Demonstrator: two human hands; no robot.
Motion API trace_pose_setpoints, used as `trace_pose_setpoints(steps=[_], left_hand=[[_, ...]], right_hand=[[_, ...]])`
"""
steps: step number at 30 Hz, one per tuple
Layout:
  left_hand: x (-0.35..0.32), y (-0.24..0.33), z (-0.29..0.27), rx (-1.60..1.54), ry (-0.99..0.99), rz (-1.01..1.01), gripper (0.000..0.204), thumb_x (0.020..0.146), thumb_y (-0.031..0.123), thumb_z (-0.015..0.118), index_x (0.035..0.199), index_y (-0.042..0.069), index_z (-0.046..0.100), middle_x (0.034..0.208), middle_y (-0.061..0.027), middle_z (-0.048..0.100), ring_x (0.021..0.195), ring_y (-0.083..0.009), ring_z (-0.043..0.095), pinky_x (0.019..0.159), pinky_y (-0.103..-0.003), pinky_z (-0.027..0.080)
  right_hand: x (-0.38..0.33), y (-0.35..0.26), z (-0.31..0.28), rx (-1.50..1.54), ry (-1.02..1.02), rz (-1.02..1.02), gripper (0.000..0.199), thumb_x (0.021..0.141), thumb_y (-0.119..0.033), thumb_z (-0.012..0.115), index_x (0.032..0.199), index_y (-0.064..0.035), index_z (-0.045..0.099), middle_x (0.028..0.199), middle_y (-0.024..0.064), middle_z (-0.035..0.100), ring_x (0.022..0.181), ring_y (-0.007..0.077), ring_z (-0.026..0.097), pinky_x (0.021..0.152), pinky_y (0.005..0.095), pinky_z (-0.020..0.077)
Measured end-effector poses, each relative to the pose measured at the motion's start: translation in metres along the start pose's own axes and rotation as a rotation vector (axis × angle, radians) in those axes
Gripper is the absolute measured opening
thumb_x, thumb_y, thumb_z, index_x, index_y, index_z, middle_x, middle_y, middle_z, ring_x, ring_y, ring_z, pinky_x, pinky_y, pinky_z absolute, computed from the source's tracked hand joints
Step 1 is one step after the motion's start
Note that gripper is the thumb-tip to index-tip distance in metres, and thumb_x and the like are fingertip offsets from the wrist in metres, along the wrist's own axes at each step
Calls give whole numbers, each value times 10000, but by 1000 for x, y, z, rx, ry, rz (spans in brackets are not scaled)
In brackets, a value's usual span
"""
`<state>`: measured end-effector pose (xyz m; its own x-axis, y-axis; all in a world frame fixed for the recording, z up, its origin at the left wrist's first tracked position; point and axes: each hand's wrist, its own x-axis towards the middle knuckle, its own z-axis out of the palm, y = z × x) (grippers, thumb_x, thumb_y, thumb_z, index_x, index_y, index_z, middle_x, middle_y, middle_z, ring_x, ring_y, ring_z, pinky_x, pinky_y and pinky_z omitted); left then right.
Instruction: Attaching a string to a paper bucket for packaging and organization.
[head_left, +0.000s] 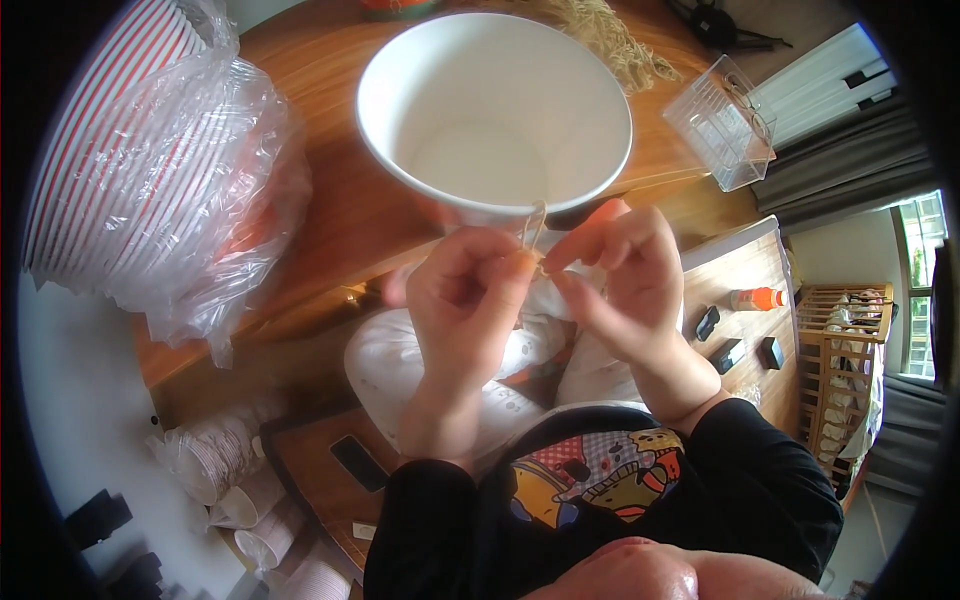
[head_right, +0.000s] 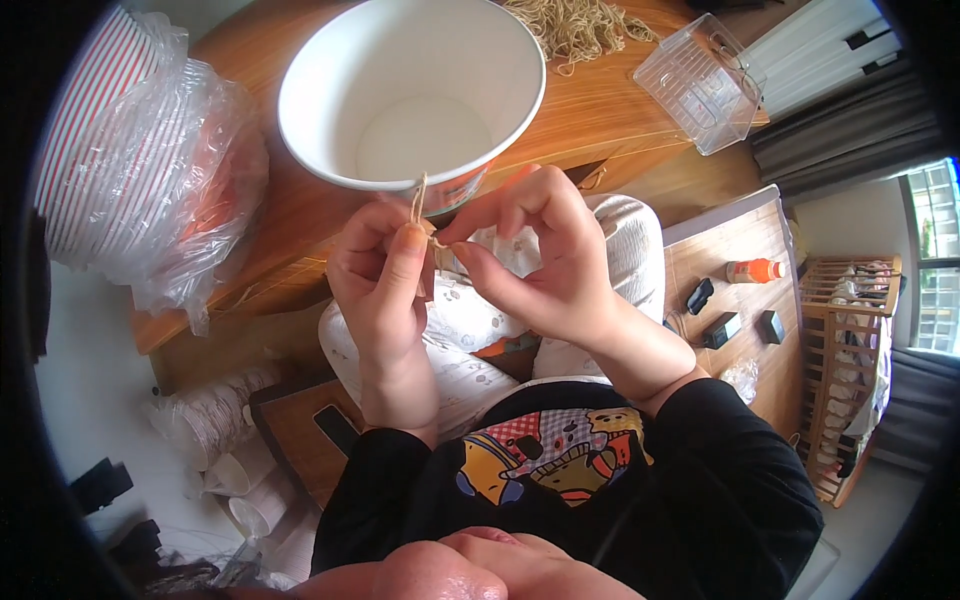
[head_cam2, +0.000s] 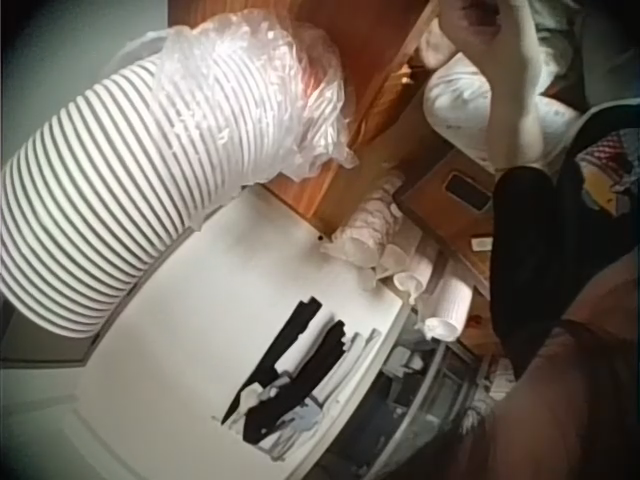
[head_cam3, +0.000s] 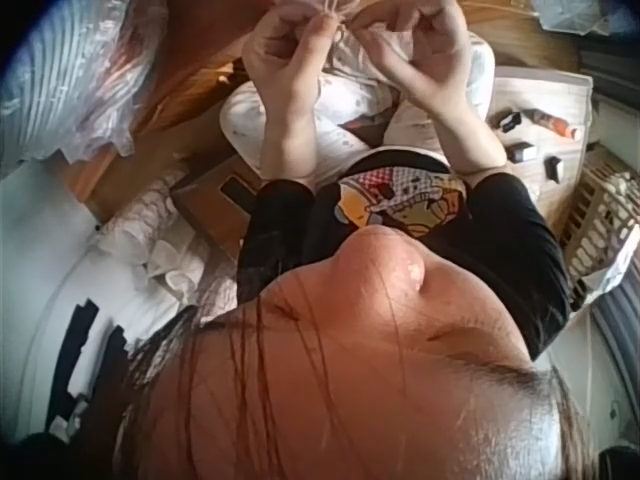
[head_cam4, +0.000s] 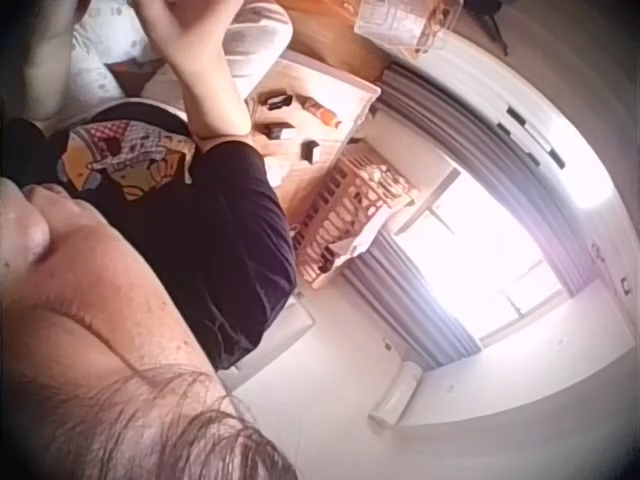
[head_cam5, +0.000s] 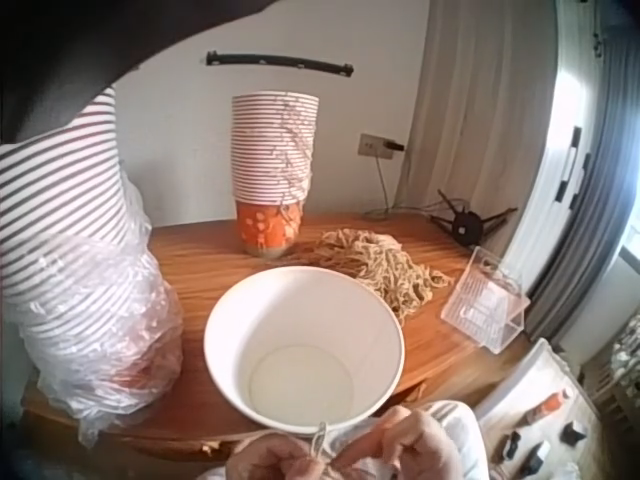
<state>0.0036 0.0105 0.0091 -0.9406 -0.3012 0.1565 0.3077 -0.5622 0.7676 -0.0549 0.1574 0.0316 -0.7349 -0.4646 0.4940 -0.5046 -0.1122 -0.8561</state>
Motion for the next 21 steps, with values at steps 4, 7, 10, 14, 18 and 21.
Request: trace_pose_setpoints(steps=[4,7,10,14,18,21], left_hand=[[1,1,2,31,44,-2,61,886,13,678,929,-5,639,725,42,590,641,0,495,582,-148,374],[1,1,0,64,35,17,51,883,7,680,918,-5,645,728,41,593,647,-2,504,593,-145,381],[1,1,0,66,26,15,44,879,-1,680,911,-4,649,740,37,602,649,-3,507,592,-145,382],[1,0,2,39,18,8,55,879,-14,675,925,-9,646,749,33,611,657,-3,519,589,-146,391],[0,-1,2,40,1,8,70,882,-21,669,945,-12,640,755,32,617,665,-4,529,590,-146,399],[0,-2,0,40,-15,27,73,884,-25,667,950,-12,638,760,31,620,664,-4,529,592,-143,397]], right_hand=[[11,-12,-6,-337,-138,-87,229,808,-102,740,961,-32,584,922,92,655,811,214,578,746,302,452],[14,-11,-6,-469,-177,-216,210,775,-127,753,932,-53,635,882,71,640,773,261,557,698,341,440],[14,-9,-4,-551,-190,-262,193,746,-96,754,896,-66,636,855,56,629,751,259,544,672,349,426],[16,-9,-4,-595,-163,-330,178,706,-57,749,839,-76,632,827,44,612,723,246,530,655,345,418],[19,-12,-5,-580,-181,-342,151,704,-32,728,805,-71,622,801,45,603,702,246,525,638,339,415],[20,-11,-5,-546,-214,-317,136,700,-3,699,788,-63,615,766,52,593,680,251,523,628,339,421]])
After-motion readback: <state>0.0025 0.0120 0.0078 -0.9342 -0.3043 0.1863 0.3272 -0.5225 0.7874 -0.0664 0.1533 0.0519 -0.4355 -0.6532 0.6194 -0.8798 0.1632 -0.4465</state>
